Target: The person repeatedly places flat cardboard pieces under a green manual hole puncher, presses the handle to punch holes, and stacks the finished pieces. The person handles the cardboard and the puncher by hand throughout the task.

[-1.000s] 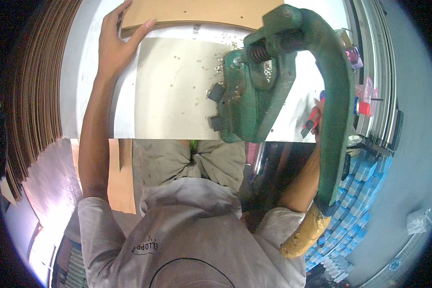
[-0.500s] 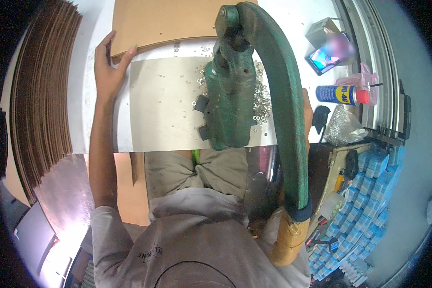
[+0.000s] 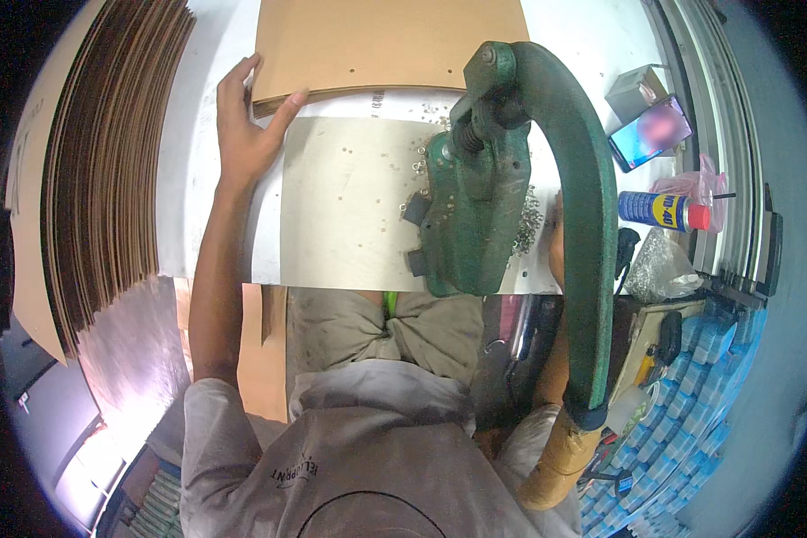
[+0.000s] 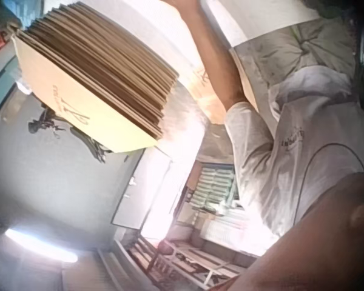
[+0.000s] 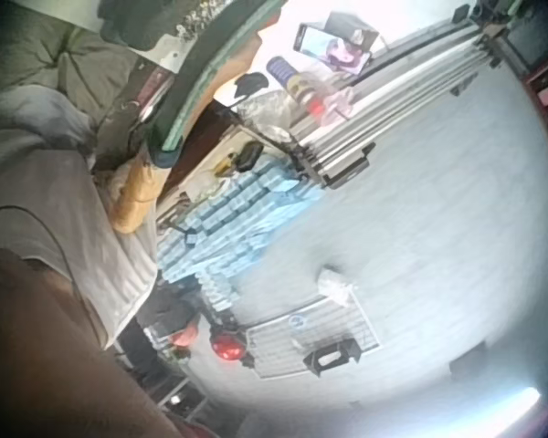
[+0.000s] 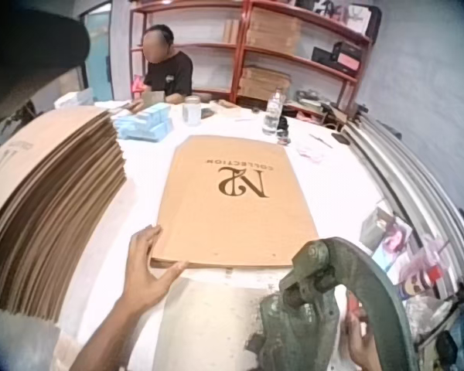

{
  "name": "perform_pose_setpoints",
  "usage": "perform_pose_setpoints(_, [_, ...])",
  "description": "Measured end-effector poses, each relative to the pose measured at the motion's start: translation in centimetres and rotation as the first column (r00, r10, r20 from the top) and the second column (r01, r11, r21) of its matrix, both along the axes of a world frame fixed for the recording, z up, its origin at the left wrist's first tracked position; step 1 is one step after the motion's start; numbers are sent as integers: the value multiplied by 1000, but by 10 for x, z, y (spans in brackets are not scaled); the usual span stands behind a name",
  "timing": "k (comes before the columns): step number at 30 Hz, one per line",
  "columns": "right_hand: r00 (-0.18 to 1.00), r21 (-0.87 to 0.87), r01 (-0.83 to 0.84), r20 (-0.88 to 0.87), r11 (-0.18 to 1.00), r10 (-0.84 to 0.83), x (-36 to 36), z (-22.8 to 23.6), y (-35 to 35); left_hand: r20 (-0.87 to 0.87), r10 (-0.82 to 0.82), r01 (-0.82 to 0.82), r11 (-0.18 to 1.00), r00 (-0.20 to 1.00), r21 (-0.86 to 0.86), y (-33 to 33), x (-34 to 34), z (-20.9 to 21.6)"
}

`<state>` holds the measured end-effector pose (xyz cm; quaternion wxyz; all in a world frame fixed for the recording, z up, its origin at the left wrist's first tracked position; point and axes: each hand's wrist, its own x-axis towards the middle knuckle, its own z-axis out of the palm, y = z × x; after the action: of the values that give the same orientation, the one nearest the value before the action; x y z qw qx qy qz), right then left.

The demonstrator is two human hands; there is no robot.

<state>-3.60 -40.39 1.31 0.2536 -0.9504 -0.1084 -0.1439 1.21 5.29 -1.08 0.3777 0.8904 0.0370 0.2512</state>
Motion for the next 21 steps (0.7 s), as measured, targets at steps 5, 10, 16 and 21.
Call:
perform_pose_setpoints(5, [946, 740, -19, -205, 673, 252, 16, 21, 68, -17, -27, 28, 998, 999, 48, -5, -1, 2])
perform_pose_setpoints(10, [924, 570, -93, -256, 817, 284, 43, 20, 92, -12, -9, 10, 997, 1000, 75, -8, -3, 3])
perform_pose_setpoints(16, [824, 615, 98, -491, 783, 283, 61, -13, 82, 25, -14, 14, 1000, 1000, -20, -3, -1, 6])
perform_pose_setpoints(21, [789, 698, 165, -517, 697, 332, 57, 14, 116, 38, -16, 18, 997, 999, -69, 3, 0, 0])
